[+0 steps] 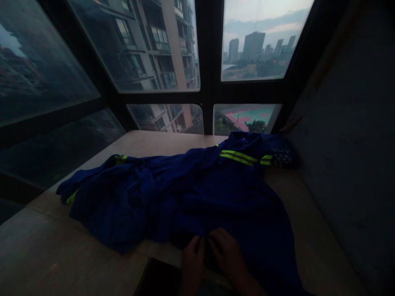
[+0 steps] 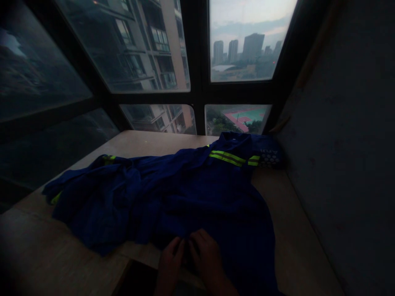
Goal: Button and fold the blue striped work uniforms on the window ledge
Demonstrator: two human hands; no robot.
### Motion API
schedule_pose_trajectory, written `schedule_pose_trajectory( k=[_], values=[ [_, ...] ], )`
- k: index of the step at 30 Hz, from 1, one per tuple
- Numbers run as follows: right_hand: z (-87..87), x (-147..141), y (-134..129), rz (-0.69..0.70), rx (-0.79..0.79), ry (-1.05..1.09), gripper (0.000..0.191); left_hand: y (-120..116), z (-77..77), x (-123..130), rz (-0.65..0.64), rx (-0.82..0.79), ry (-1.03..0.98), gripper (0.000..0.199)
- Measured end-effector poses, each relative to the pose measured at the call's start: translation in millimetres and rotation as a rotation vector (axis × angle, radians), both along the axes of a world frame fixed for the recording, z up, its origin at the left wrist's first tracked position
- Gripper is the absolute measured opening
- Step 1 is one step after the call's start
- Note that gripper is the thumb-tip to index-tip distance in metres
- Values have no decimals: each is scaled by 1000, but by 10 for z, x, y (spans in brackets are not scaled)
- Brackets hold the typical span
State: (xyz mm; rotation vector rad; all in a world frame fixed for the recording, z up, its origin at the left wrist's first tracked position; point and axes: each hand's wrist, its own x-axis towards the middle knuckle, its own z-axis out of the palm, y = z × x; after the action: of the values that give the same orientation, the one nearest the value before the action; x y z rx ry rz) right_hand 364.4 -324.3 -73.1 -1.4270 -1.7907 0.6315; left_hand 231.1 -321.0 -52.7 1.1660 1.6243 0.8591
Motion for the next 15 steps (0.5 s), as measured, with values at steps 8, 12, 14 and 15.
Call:
schedule_pose_trajectory(
  k=[8,12,14,15],
  values=[
    [-51,-34,28,-42,33,10,18,-2,-6,0,-16,9,54,56],
    [-55,-16,60,-90,-30,96,14,-11,-38,13,-16,-15,36,57],
    [-56,-8,76,-103,-53,107,13,-20,-51,12,-16,-8,40,56],
    [-58,-6,83,-106,-61,108,12,-25,-55,10,-21,-2,45,55]
  ],
)
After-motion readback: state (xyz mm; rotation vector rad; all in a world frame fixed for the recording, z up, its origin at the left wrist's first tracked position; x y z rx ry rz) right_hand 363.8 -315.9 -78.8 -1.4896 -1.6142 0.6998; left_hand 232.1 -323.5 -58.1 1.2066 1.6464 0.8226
